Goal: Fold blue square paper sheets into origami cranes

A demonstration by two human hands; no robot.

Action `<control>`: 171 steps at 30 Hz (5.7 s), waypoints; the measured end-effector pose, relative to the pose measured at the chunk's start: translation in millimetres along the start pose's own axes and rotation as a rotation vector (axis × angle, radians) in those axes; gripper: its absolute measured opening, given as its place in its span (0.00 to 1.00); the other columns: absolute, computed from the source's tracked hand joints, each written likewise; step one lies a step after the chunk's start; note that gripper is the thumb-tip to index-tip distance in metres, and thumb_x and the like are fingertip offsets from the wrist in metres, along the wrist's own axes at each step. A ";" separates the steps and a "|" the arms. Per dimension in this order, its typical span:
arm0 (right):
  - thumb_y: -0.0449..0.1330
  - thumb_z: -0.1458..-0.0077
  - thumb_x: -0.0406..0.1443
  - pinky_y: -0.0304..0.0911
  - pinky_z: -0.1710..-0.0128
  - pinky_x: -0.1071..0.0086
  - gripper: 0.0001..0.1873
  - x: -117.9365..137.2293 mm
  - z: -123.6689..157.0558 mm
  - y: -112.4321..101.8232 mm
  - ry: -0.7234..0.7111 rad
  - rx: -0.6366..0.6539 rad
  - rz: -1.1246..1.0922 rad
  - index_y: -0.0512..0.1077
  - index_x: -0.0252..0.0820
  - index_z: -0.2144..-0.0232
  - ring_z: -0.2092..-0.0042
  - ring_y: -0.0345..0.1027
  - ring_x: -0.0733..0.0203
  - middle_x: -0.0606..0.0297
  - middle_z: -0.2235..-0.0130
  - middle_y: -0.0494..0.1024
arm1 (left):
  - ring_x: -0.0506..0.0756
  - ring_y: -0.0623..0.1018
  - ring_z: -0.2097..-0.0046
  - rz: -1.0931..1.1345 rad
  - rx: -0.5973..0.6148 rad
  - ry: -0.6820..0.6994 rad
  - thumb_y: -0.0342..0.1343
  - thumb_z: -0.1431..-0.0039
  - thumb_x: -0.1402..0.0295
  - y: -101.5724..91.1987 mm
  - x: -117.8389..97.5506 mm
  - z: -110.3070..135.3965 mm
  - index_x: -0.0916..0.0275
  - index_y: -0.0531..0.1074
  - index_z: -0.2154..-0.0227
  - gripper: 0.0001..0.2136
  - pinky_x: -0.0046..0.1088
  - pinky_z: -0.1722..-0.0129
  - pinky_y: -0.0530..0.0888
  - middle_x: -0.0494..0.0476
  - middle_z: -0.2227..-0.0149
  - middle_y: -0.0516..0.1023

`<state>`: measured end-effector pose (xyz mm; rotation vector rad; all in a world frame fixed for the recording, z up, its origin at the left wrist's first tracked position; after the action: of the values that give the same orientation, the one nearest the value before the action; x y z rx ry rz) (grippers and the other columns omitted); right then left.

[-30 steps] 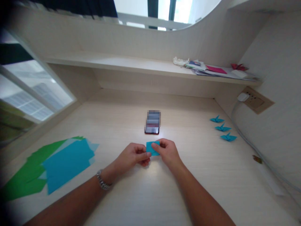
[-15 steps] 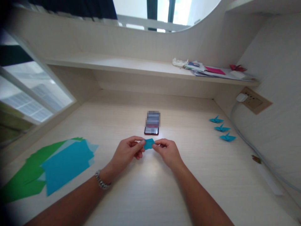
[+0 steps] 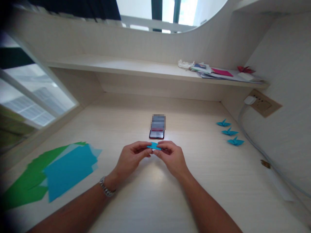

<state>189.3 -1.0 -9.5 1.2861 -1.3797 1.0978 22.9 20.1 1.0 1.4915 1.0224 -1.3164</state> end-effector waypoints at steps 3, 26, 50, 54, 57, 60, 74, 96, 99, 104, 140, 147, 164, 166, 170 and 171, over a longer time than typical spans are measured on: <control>0.67 0.56 0.38 0.66 0.55 0.61 0.09 1.2 0.4 0.1 0.004 0.006 -0.006 0.78 0.45 0.68 0.56 0.71 0.56 0.59 0.58 0.76 | 0.53 0.79 0.64 -0.001 0.003 0.020 0.63 0.52 0.70 0.0 0.2 -0.2 0.64 0.77 0.64 0.10 0.29 0.63 0.77 0.58 0.63 0.81; 0.64 0.51 0.40 0.62 0.50 0.56 0.08 3.0 1.3 0.8 0.046 -0.057 -0.003 0.77 0.42 0.73 0.53 0.69 0.52 0.57 0.57 0.77 | 0.55 0.78 0.60 -0.100 0.080 0.055 0.60 0.48 0.67 3.4 4.0 3.3 0.65 0.72 0.57 0.15 0.33 0.57 0.74 0.61 0.60 0.78; 0.57 0.44 0.39 0.54 0.44 0.55 0.07 13.3 11.6 11.5 -0.106 0.144 0.095 0.74 0.46 0.65 0.42 0.59 0.53 0.60 0.42 0.66 | 0.55 0.77 0.61 -0.187 0.020 0.087 0.57 0.50 0.73 -2.1 4.9 -0.6 0.64 0.74 0.58 0.14 0.30 0.63 0.74 0.61 0.58 0.78; 0.58 0.44 0.42 0.52 0.42 0.55 0.09 15.0 12.5 13.9 -0.041 0.209 -0.002 0.75 0.46 0.64 0.40 0.57 0.52 0.60 0.41 0.65 | 0.56 0.77 0.60 -0.252 -0.014 0.112 0.58 0.51 0.75 -4.0 1.7 0.8 0.63 0.76 0.60 0.13 0.30 0.61 0.74 0.58 0.60 0.80; 0.56 0.44 0.45 0.59 0.46 0.55 0.14 10.4 10.9 15.1 0.078 0.182 -0.184 0.74 0.46 0.60 0.44 0.62 0.51 0.58 0.43 0.67 | 0.56 0.78 0.60 -0.267 -0.033 0.112 0.58 0.51 0.75 -4.7 1.6 1.5 0.62 0.77 0.62 0.11 0.31 0.60 0.74 0.57 0.61 0.80; 0.59 0.47 0.47 0.66 0.54 0.57 0.18 1.4 8.0 15.1 0.203 0.101 -0.305 0.73 0.46 0.57 0.53 0.70 0.54 0.58 0.52 0.74 | 0.57 0.78 0.60 -0.272 -0.033 0.110 0.58 0.50 0.74 -3.5 1.2 2.5 0.61 0.78 0.63 0.10 0.32 0.60 0.75 0.57 0.61 0.80; 0.69 0.59 0.41 0.67 0.66 0.66 0.15 -9.4 6.6 12.5 0.397 0.066 -0.417 0.73 0.40 0.70 0.67 0.69 0.61 0.64 0.69 0.75 | 0.53 0.77 0.66 -0.349 0.036 0.136 0.57 0.50 0.76 0.9 -7.3 6.0 0.61 0.78 0.67 0.09 0.26 0.66 0.73 0.53 0.67 0.80; 0.68 0.54 0.36 0.61 0.70 0.73 0.09 -11.7 9.8 14.8 0.475 0.161 -0.636 0.73 0.38 0.72 0.71 0.65 0.68 0.68 0.73 0.71 | 0.53 0.78 0.62 -0.314 0.062 0.264 0.57 0.47 0.74 -2.2 -1.8 7.3 0.60 0.78 0.65 0.08 0.30 0.60 0.74 0.57 0.63 0.80; 0.69 0.56 0.36 0.62 0.68 0.72 0.10 -11.7 9.2 13.6 0.477 0.179 -0.636 0.73 0.38 0.72 0.71 0.66 0.67 0.67 0.73 0.72 | 0.53 0.77 0.62 -0.343 0.081 0.259 0.57 0.45 0.72 -1.8 -4.4 7.6 0.60 0.78 0.64 0.07 0.30 0.60 0.74 0.57 0.63 0.80; 0.70 0.60 0.39 0.63 0.68 0.71 0.13 -9.1 6.5 10.6 0.495 0.166 -0.597 0.73 0.38 0.73 0.71 0.66 0.67 0.67 0.73 0.73 | 0.53 0.77 0.64 -0.241 0.102 0.127 0.52 0.40 0.65 -0.2 -4.5 5.3 0.63 0.77 0.60 0.11 0.27 0.65 0.74 0.59 0.64 0.80; 0.55 0.56 0.25 0.66 0.63 0.65 0.20 9.5 15.8 16.8 -0.157 -0.066 0.515 0.76 0.45 0.61 0.65 0.70 0.58 0.63 0.65 0.78 | 0.55 0.77 0.57 -0.473 -0.007 0.176 0.53 0.48 0.76 2.6 4.6 6.6 0.60 0.75 0.59 0.14 0.33 0.54 0.73 0.56 0.58 0.79; 0.54 0.56 0.25 0.65 0.65 0.66 0.19 10.1 16.8 17.8 -0.191 -0.096 0.538 0.75 0.44 0.62 0.64 0.70 0.57 0.62 0.64 0.77 | 0.54 0.78 0.58 -0.369 -0.004 0.137 0.53 0.50 0.79 4.3 7.5 8.0 0.61 0.73 0.54 0.19 0.32 0.56 0.74 0.56 0.57 0.79; 0.59 0.48 0.38 0.67 0.64 0.64 0.15 21.5 19.5 22.2 -0.121 0.012 0.237 0.73 0.45 0.56 0.62 0.69 0.57 0.58 0.59 0.74 | 0.57 0.78 0.59 -0.206 -0.093 0.083 0.56 0.53 0.80 -1.2 1.8 0.3 0.64 0.76 0.61 0.14 0.33 0.59 0.75 0.58 0.61 0.80; 0.57 0.45 0.41 0.67 0.66 0.65 0.14 12.8 15.7 19.3 0.001 -0.075 0.139 0.75 0.44 0.58 0.62 0.69 0.57 0.58 0.58 0.75 | 0.57 0.78 0.59 -0.207 -0.100 0.084 0.57 0.52 0.78 -0.8 1.2 0.3 0.64 0.77 0.62 0.13 0.33 0.58 0.75 0.58 0.61 0.80; 0.59 0.48 0.44 0.67 0.70 0.66 0.17 -3.4 8.3 19.3 0.154 -0.053 0.022 0.76 0.43 0.58 0.66 0.70 0.58 0.59 0.62 0.78 | 0.57 0.78 0.59 -0.230 -0.081 0.108 0.58 0.51 0.76 0.4 0.8 2.3 0.63 0.77 0.62 0.12 0.33 0.57 0.75 0.58 0.61 0.80; 0.60 0.49 0.44 0.67 0.70 0.67 0.18 -5.1 7.4 19.7 0.171 -0.039 -0.003 0.76 0.43 0.58 0.67 0.70 0.58 0.59 0.63 0.78 | 0.57 0.78 0.58 -0.230 -0.074 0.110 0.58 0.51 0.76 0.5 1.1 2.6 0.63 0.77 0.61 0.13 0.33 0.57 0.75 0.58 0.60 0.80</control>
<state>169.4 -6.3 -16.2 1.1385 -1.2644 1.1461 22.8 17.4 -0.2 1.4351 1.3324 -1.3504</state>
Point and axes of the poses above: each hand's wrist, its own z-axis away from the middle knuckle, its own y-axis out of the palm, x = y × z, the point moved 2 cm from there along -z, towards the middle knuckle
